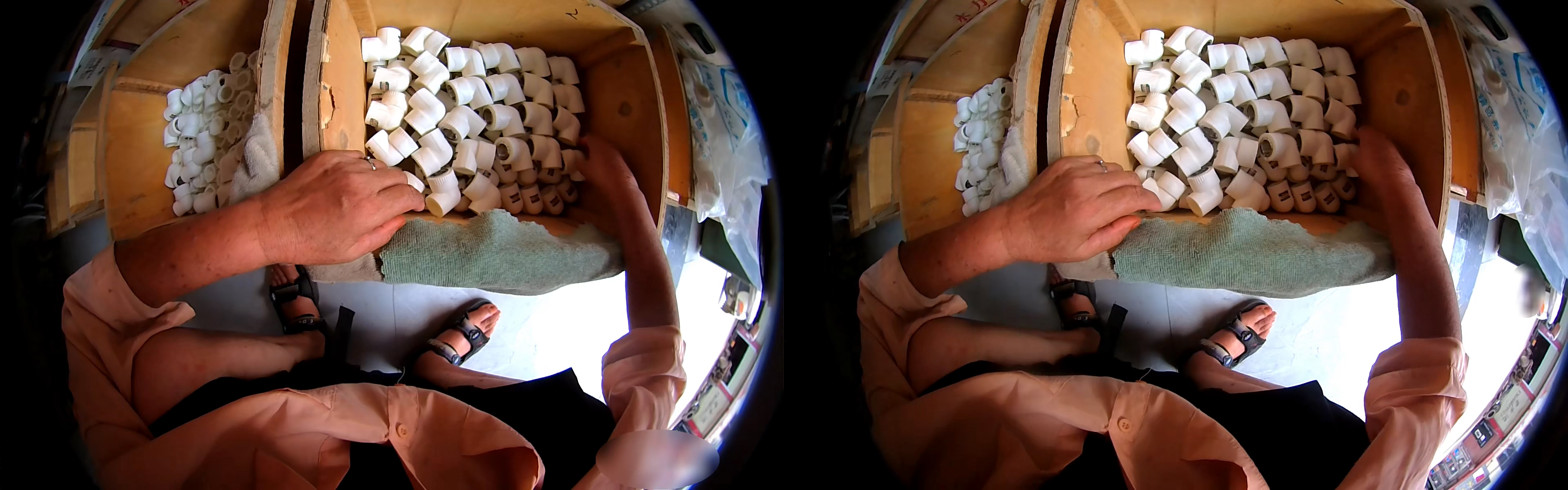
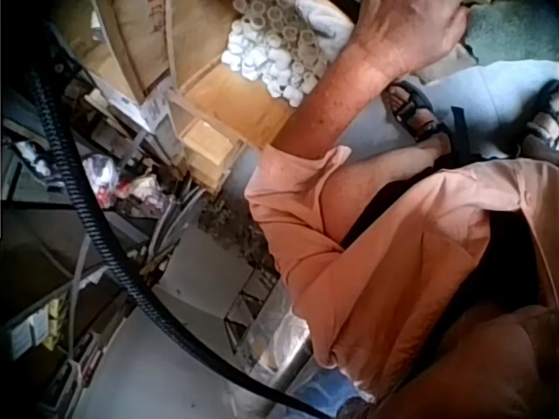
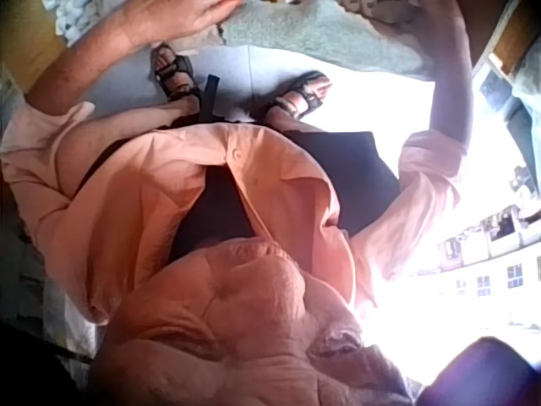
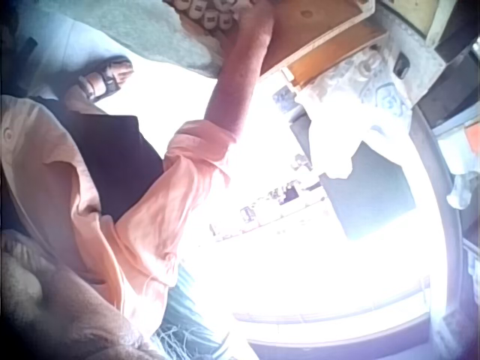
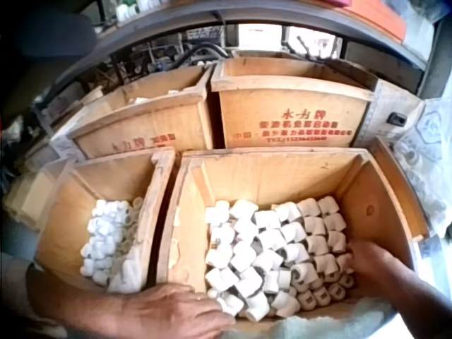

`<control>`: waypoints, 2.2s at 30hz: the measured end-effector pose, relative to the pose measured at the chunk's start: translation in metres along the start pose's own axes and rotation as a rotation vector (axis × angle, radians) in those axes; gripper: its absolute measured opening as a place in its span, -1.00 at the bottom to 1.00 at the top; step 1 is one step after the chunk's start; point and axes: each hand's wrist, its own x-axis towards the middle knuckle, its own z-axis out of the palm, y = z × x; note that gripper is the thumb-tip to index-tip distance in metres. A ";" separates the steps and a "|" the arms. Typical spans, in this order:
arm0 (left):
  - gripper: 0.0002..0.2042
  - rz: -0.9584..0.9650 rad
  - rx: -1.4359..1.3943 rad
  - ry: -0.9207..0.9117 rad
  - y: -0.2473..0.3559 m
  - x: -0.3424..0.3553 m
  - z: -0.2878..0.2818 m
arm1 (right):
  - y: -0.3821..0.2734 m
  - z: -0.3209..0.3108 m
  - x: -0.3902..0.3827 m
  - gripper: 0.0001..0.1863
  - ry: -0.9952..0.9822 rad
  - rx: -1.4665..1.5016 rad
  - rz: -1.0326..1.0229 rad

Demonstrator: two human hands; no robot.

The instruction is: The person sits on the floor and sorts white plastic pipe fittings by picking them from a wooden crate and placing them into a separate compartment. The person handles the fittings one at a time, occasionally wiping them with a cloth before placing them in the designated area.

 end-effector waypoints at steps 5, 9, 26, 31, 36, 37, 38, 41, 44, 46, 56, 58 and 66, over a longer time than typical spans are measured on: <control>-0.75 -0.055 -0.142 0.006 0.000 0.000 -0.010 | 0.004 0.003 0.012 -0.56 0.040 -0.014 0.030; -0.78 -0.133 -0.358 0.234 -0.021 0.009 -0.043 | 0.024 0.002 0.012 -0.54 0.084 -0.039 -0.042; -0.80 -1.381 -0.395 0.781 -0.246 -0.235 -0.126 | 0.010 0.008 0.016 -0.73 0.223 0.184 -0.182; -0.71 -1.531 -0.315 0.379 -0.255 -0.249 -0.077 | 0.024 0.007 0.014 -0.74 0.216 0.187 -0.152; -0.54 -1.398 -0.136 0.252 -0.264 -0.266 -0.056 | 0.018 0.003 0.018 -0.74 0.175 0.189 -0.172; -0.52 -1.358 -0.117 0.261 -0.268 -0.267 -0.052 | 0.019 0.004 0.019 -0.74 0.184 0.198 -0.193; -0.51 -1.367 -0.100 0.271 -0.273 -0.269 -0.049 | 0.020 0.006 0.019 -0.74 0.193 0.208 -0.215; -0.52 -1.421 -0.109 0.321 -0.281 -0.269 -0.044 | 0.020 0.006 0.020 -0.73 0.188 0.234 -0.237; -0.55 -1.483 -0.131 0.378 -0.284 -0.261 -0.039 | 0.019 0.004 0.019 -0.73 0.166 0.238 -0.221; -0.55 -1.473 0.022 0.372 -0.284 -0.258 -0.034 | 0.016 0.002 0.018 -0.73 0.159 0.242 -0.216; -0.55 -1.279 0.137 0.644 -0.310 -0.284 -0.043 | -0.001 0.001 0.021 -0.72 0.237 0.244 -0.291; -0.58 -1.015 -0.093 0.860 -0.306 -0.264 -0.039 | -0.005 -0.004 0.016 -0.70 0.209 0.226 -0.239; -0.69 -0.574 -0.229 0.975 -0.190 -0.150 -0.107 | -0.020 -0.012 0.004 -0.70 0.276 0.230 -0.218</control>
